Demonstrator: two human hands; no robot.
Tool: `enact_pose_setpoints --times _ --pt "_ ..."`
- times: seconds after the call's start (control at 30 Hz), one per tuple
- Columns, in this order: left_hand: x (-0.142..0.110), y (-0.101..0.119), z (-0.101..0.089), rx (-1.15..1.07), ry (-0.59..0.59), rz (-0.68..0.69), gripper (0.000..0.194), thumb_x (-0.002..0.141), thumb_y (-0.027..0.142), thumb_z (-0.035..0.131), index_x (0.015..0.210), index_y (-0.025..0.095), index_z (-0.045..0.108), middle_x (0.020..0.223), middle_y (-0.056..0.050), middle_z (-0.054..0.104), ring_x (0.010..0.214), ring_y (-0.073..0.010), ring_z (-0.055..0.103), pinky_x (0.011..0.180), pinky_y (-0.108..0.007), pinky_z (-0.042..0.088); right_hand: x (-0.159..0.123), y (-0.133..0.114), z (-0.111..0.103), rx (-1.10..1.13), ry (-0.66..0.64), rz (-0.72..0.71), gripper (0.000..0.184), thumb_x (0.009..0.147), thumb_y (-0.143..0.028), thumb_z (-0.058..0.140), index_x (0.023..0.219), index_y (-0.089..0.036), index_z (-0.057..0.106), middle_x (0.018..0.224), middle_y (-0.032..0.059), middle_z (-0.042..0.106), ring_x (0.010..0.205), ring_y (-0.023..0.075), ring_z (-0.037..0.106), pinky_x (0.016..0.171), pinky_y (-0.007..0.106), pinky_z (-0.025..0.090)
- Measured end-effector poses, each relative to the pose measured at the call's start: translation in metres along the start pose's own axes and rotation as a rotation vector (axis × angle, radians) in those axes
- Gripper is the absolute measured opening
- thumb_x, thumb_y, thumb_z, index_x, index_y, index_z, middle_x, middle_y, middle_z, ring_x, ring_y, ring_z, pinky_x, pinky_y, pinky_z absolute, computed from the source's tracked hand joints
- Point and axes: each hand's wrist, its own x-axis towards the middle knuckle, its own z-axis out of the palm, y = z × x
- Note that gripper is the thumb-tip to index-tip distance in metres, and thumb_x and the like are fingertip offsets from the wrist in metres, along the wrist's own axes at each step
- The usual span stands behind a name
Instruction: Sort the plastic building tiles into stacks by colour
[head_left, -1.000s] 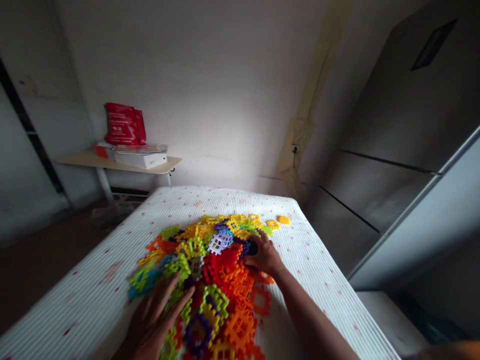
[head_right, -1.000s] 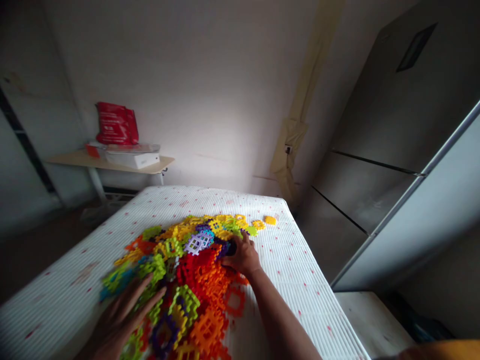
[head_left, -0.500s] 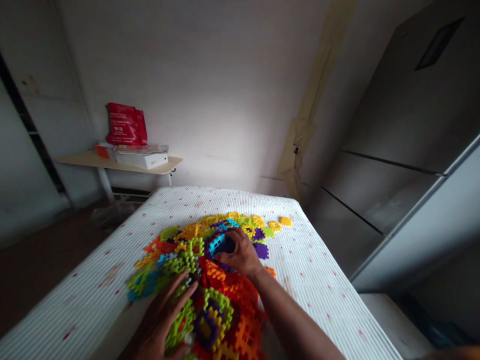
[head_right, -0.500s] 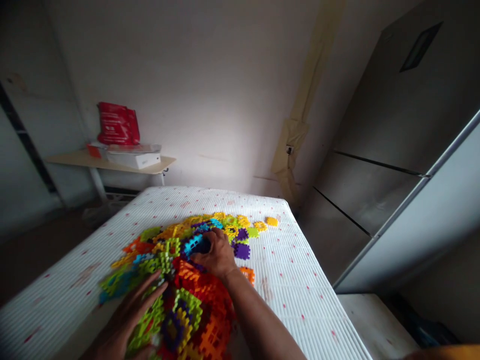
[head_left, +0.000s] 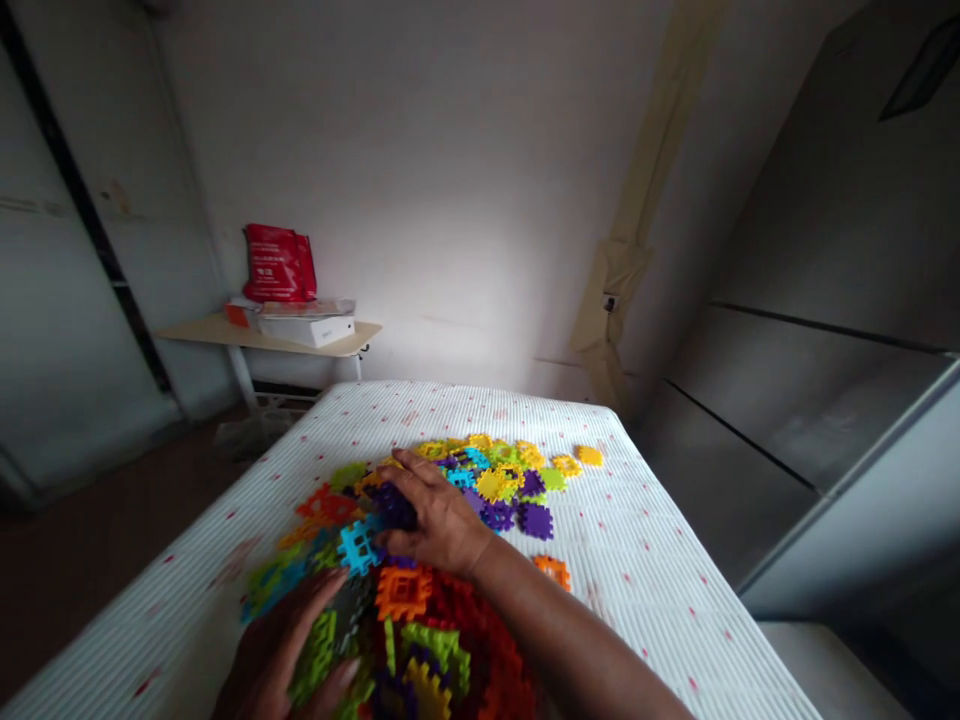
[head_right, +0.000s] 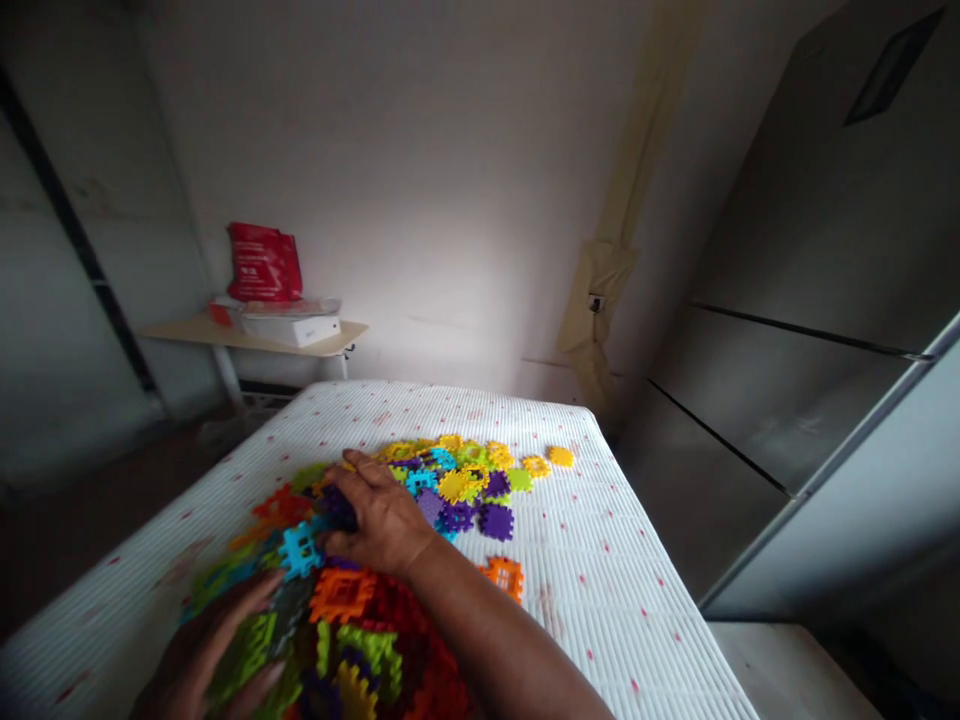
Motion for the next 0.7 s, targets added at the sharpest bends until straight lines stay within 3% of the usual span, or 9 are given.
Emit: enact_pose_setpoints --times 0.13,0.23,0.37,0.47,0.57,0.7 --pt "0.007 -0.01 -0.001 0.004 0.023 -0.174 0.048 0.082 0.045 0.05 0.125 0.026 0.043 0.113 -0.008 0.062 0.096 -0.0236 0.063 0.075 -0.035 0.055 0.008 0.01 0.003 0.116 0.023 -0.042 0.067 0.071 -0.022 0.07 0.132 -0.015 0.045 0.146 0.0155 0.032 0.136 0.0214 0.027 0.108 0.035 0.029" --pt "0.02 -0.018 -0.004 0.006 0.025 -0.222 0.045 0.082 0.047 0.049 0.121 0.026 0.046 0.116 -0.009 0.059 0.105 -0.0263 0.058 0.086 -0.042 0.051 0.016 0.014 0.007 0.162 0.037 -0.055 0.066 0.07 -0.021 0.071 0.131 -0.015 0.046 0.143 0.0151 0.036 0.134 0.0217 0.031 0.106 0.033 0.031" --pt "0.047 -0.033 0.0 -0.032 -0.011 -0.307 0.047 0.084 0.046 0.045 0.127 0.026 0.044 0.132 -0.01 0.048 0.123 -0.0275 0.045 0.103 -0.048 0.038 0.033 0.018 0.011 0.106 -0.051 -0.036 0.042 0.077 -0.025 0.066 0.118 -0.018 0.058 0.124 0.0096 0.056 0.123 0.0203 0.046 0.101 0.031 0.037" --pt "0.069 -0.046 0.012 -0.13 -0.088 -0.413 0.054 0.085 0.047 0.042 0.133 0.022 0.041 0.14 -0.012 0.042 0.13 -0.0273 0.038 0.108 -0.048 0.031 0.049 0.026 0.014 0.022 -0.069 0.03 0.029 0.083 -0.025 0.059 0.112 -0.019 0.061 0.11 0.0055 0.062 0.107 0.0177 0.056 0.095 0.029 0.041" --pt "0.088 -0.053 0.019 -0.275 -0.192 -0.476 0.057 0.084 0.049 0.042 0.132 0.019 0.044 0.14 -0.012 0.045 0.131 -0.027 0.039 0.11 -0.047 0.029 0.06 0.041 0.011 -0.068 -0.019 0.13 0.032 0.081 -0.021 0.06 0.114 -0.017 0.06 0.108 0.006 0.063 0.103 0.0164 0.058 0.092 0.026 0.043" --pt "0.1 -0.053 0.015 -0.51 -0.34 -0.484 0.052 0.081 0.05 0.045 0.123 0.022 0.056 0.133 -0.006 0.055 0.126 -0.0266 0.047 0.106 -0.042 0.037 0.056 0.066 -0.001 -0.154 0.036 0.281 0.026 0.084 -0.019 0.056 0.108 -0.013 0.064 0.106 0.009 0.065 0.102 0.0177 0.058 0.091 0.027 0.042"
